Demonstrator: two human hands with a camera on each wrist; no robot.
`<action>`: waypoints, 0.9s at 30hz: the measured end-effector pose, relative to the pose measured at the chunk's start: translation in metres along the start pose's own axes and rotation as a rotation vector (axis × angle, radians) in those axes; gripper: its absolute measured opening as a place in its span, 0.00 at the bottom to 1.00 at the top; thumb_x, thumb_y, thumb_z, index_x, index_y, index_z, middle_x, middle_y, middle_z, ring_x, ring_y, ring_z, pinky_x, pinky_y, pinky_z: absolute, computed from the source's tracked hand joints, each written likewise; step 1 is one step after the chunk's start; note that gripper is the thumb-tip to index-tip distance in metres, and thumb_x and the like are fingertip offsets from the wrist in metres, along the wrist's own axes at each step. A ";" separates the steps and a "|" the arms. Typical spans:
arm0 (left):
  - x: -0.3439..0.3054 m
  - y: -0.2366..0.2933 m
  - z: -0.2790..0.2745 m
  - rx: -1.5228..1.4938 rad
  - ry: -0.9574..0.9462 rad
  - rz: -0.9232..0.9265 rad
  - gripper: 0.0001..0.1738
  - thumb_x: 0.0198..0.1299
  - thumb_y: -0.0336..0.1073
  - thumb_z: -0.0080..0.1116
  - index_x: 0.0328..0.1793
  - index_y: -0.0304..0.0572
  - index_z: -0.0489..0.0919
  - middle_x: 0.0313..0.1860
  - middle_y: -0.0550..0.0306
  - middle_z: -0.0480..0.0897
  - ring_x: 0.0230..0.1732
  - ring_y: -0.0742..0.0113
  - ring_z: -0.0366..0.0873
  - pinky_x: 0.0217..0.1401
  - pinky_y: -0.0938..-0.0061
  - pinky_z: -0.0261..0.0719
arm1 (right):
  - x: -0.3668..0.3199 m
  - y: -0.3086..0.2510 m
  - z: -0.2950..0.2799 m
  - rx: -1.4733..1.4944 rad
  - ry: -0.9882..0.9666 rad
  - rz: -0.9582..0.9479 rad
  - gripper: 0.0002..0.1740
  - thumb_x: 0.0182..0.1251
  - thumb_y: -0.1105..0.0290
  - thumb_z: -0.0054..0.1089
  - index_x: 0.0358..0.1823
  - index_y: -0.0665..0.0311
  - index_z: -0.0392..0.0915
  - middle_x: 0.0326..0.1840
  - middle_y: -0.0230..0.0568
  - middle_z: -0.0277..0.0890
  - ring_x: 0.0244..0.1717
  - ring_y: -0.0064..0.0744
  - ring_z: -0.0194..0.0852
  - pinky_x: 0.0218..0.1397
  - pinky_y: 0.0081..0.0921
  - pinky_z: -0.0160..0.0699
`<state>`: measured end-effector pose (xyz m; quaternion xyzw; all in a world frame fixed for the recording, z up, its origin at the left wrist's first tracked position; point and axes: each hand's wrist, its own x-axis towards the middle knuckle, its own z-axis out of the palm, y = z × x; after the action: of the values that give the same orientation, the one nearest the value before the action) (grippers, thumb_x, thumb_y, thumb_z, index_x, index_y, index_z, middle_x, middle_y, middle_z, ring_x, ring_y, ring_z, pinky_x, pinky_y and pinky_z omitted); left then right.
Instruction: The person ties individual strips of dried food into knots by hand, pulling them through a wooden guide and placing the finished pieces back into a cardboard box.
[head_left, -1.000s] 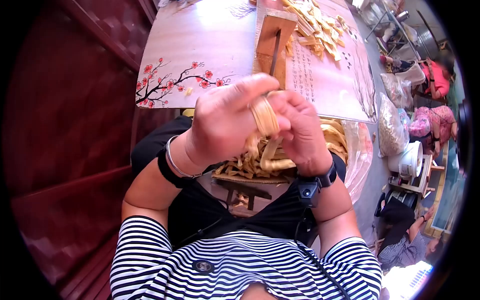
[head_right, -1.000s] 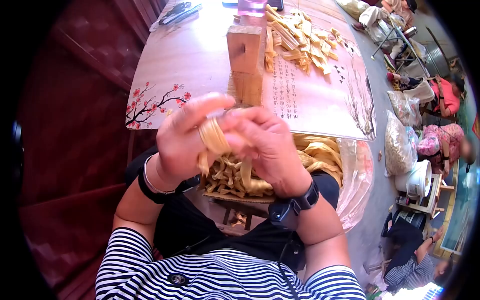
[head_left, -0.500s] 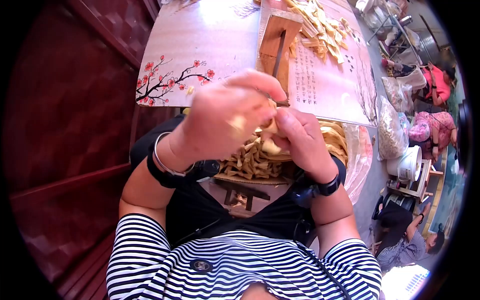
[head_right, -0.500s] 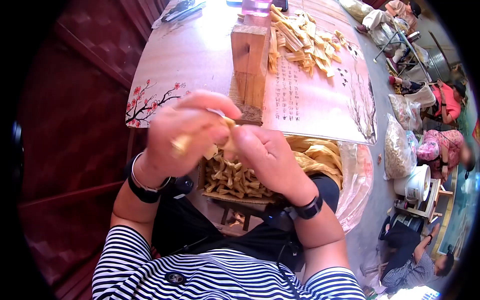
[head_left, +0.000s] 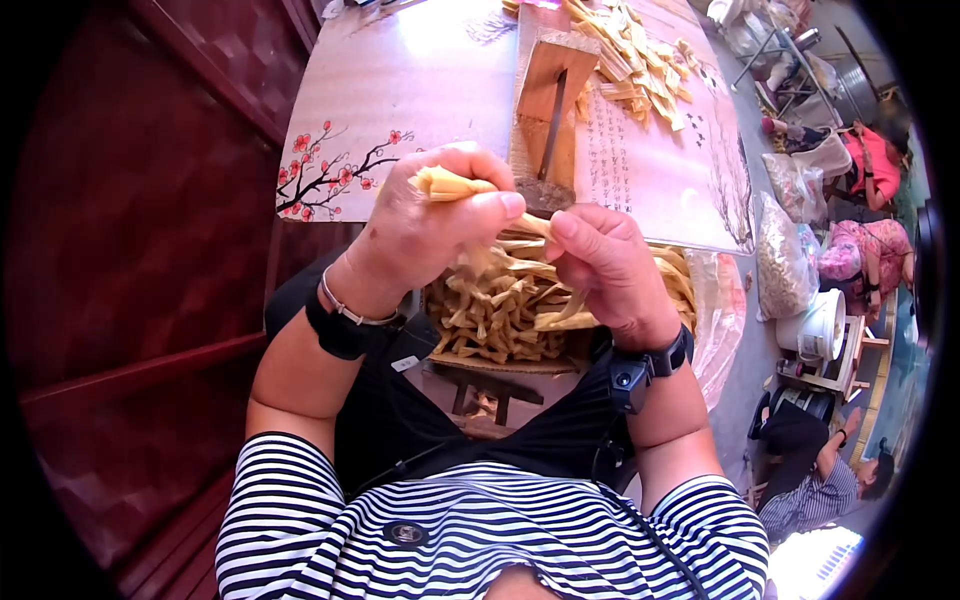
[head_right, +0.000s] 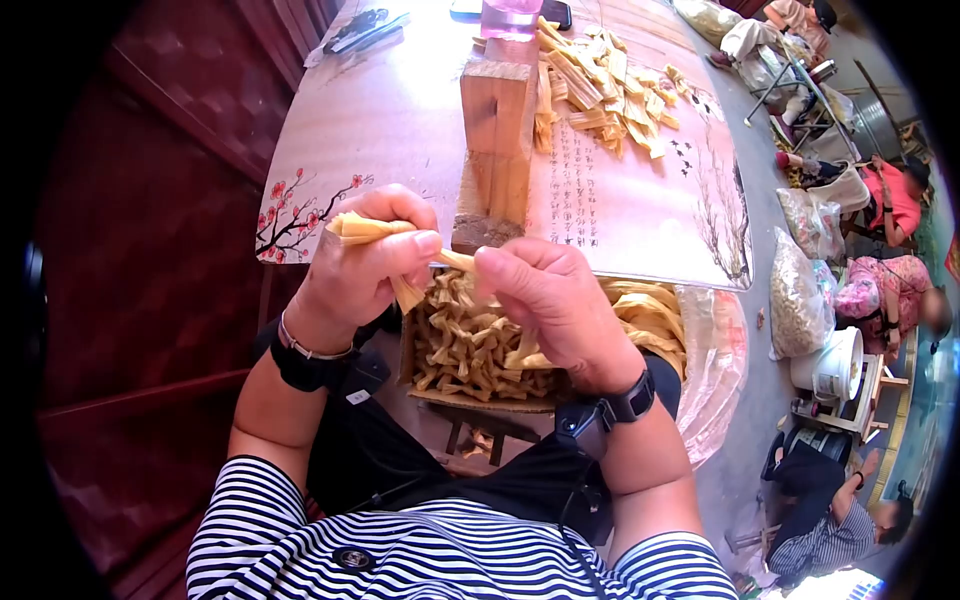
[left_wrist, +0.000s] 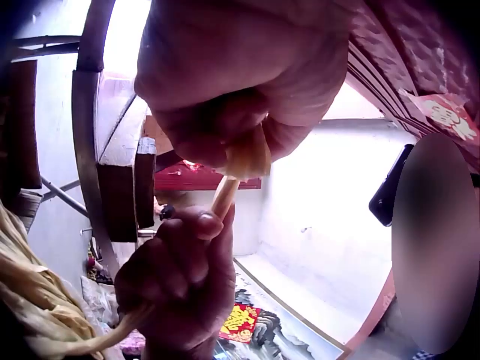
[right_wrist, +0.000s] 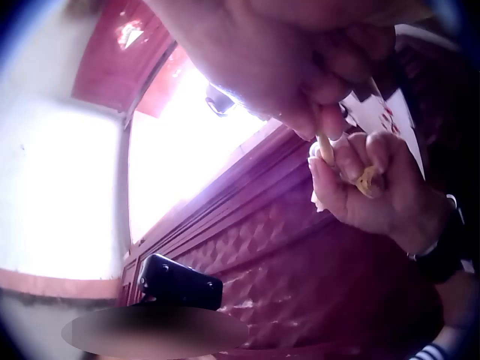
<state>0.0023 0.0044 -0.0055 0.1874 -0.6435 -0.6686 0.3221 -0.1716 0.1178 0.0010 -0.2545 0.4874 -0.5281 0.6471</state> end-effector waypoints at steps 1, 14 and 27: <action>0.001 -0.003 0.000 0.021 0.044 0.068 0.03 0.60 0.28 0.57 0.36 0.36 0.79 0.20 0.65 0.74 0.18 0.82 0.67 0.19 0.85 0.62 | 0.000 -0.003 0.000 -0.094 0.083 -0.077 0.13 0.66 0.62 0.64 0.29 0.64 0.81 0.23 0.25 0.74 0.21 0.11 0.60 0.23 0.11 0.53; 0.034 -0.024 0.004 0.560 0.343 -0.045 0.07 0.62 0.32 0.61 0.40 0.34 0.81 0.32 0.58 0.83 0.34 0.77 0.77 0.38 0.79 0.77 | 0.042 0.000 -0.035 -1.015 0.757 -0.694 0.10 0.59 0.68 0.70 0.31 0.65 0.77 0.22 0.37 0.78 0.21 0.24 0.74 0.27 0.22 0.72; -0.013 -0.007 0.040 0.026 -0.221 -0.367 0.14 0.63 0.37 0.60 0.26 0.36 0.79 0.19 0.65 0.78 0.21 0.79 0.73 0.24 0.78 0.72 | 0.003 -0.004 0.004 -0.985 -0.145 -1.324 0.09 0.58 0.68 0.68 0.30 0.61 0.75 0.20 0.36 0.73 0.18 0.36 0.72 0.22 0.27 0.70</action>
<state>-0.0161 0.0427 -0.0102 0.2309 -0.6385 -0.7244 0.1197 -0.1699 0.1132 0.0051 -0.7767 0.3693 -0.5082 0.0468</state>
